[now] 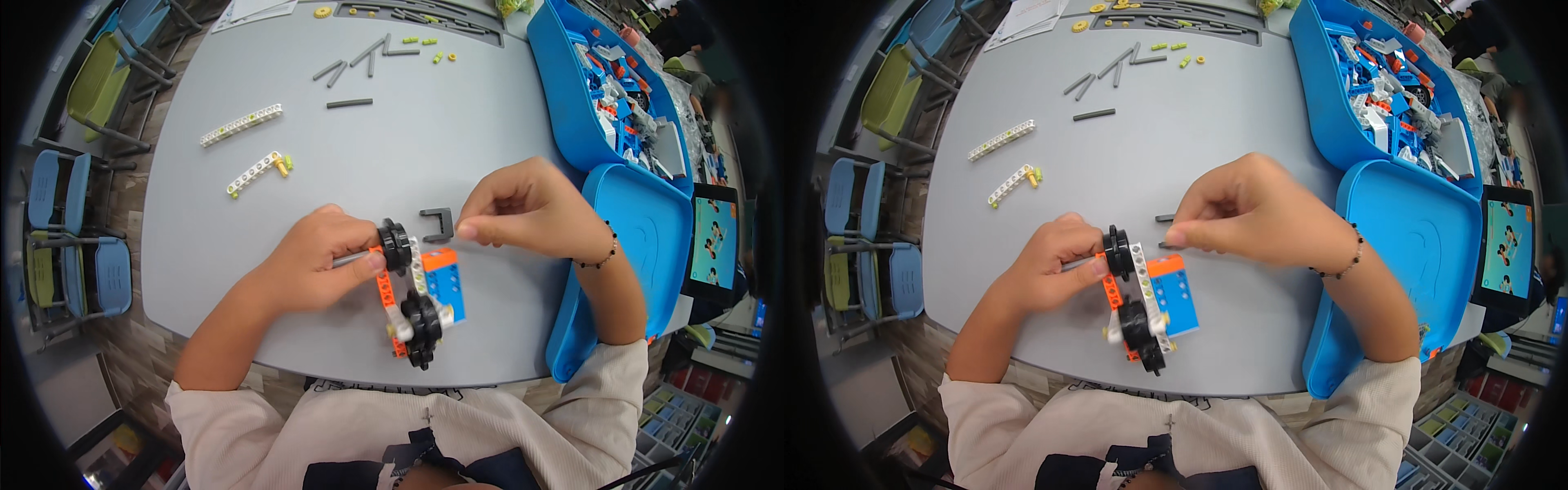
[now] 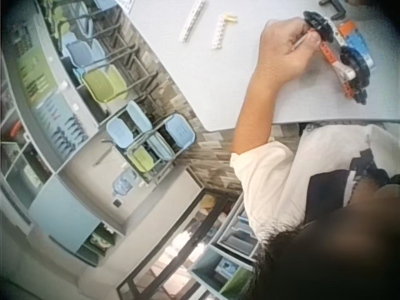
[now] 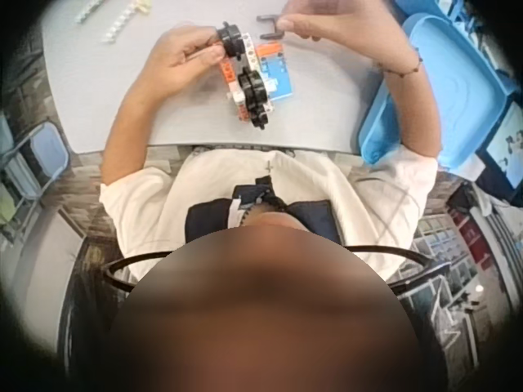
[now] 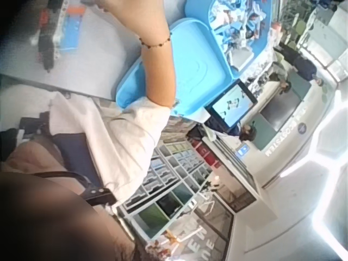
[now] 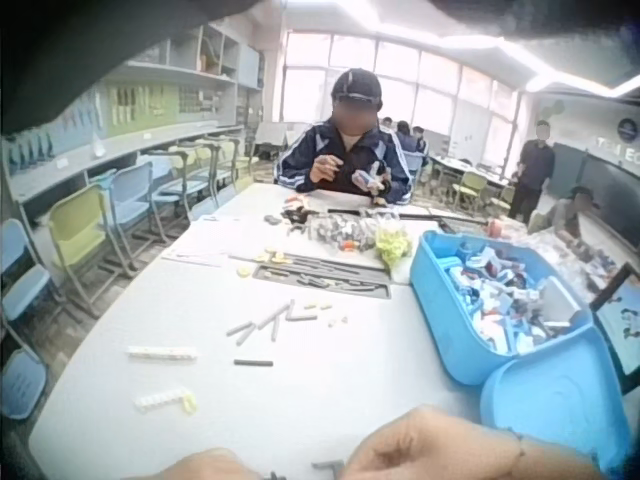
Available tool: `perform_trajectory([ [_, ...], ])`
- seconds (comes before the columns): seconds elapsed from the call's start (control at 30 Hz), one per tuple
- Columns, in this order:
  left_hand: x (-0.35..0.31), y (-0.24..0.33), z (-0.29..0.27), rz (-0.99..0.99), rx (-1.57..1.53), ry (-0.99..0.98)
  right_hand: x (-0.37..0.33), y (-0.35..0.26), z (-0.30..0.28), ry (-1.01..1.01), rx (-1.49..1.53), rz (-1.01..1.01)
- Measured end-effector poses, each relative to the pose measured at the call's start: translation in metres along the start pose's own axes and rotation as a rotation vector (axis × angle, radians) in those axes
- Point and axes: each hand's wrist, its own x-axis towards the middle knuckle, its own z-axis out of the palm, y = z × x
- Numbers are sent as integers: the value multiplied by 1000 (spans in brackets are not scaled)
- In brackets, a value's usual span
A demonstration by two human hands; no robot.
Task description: The person assembles a small wheeled vehicle from plastic building blocks at a table. They pick up various pieces from a blue bin and the table, connect beams, axles, and wheels, and adjust the structure by hand. The person also opens a small bag of yellow connectors and adds them to the assembly.
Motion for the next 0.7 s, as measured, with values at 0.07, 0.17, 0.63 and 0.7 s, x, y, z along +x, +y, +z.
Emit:
perform_trajectory([
  [0.07, -3, -1, -5, -13, 97, 27, -5, -1, -2, 85, 117, -27],
  [0.17, -5, -1, -9, -16, 204, 19, -8, 2, 0, 127, 146, -60],
  [0.63, -9, 6, -18, -257, -260, 385, 6, 18, 9, 143, -589, -357],
  [0.7, -8, 9, -17, -295, -318, 436, 6, 20, 12, 105, -630, -361],
])
